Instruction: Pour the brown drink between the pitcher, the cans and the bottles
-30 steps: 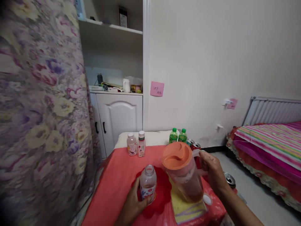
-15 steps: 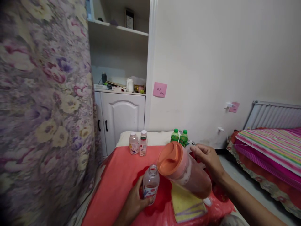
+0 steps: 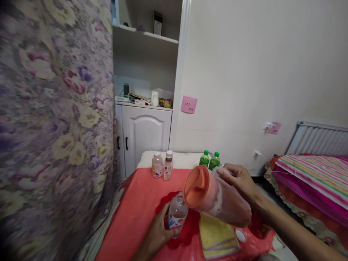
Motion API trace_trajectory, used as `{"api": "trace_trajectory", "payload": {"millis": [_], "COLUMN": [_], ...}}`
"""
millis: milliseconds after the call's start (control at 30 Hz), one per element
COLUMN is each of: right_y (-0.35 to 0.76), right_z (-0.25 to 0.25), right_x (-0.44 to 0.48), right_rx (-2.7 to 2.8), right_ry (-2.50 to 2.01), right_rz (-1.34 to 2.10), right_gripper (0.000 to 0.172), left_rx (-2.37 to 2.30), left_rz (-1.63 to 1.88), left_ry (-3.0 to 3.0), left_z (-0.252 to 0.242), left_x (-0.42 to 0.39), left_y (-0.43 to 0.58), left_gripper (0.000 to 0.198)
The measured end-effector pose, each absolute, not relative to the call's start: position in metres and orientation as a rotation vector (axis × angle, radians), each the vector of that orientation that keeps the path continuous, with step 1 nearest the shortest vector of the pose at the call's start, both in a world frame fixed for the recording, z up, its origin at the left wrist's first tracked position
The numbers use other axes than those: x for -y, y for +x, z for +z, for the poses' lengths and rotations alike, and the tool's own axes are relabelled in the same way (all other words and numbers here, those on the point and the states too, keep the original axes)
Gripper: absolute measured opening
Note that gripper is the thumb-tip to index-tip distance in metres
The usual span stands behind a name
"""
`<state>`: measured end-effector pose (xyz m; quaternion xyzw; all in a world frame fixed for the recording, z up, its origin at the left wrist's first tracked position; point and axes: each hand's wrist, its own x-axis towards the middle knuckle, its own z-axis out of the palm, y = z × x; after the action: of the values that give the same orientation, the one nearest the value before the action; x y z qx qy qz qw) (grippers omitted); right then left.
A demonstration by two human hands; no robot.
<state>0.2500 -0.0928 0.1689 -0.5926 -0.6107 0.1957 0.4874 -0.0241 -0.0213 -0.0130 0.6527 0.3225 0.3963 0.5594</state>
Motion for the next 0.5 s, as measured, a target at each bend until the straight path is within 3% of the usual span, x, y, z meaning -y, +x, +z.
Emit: {"api": "trace_trajectory", "payload": {"millis": [500], "right_y": [0.252], "right_z": [0.187], "right_x": [0.086], "right_rx": [1.654], "right_ry": [-1.486], "right_rz": [0.270], "right_gripper": [0.045], "left_rx": [-0.804], "left_rz": [0.954], "left_ry": [1.522], "left_z": [-0.021], "left_x": [0.018], "left_y": [-0.024], "left_gripper": [0.080]}}
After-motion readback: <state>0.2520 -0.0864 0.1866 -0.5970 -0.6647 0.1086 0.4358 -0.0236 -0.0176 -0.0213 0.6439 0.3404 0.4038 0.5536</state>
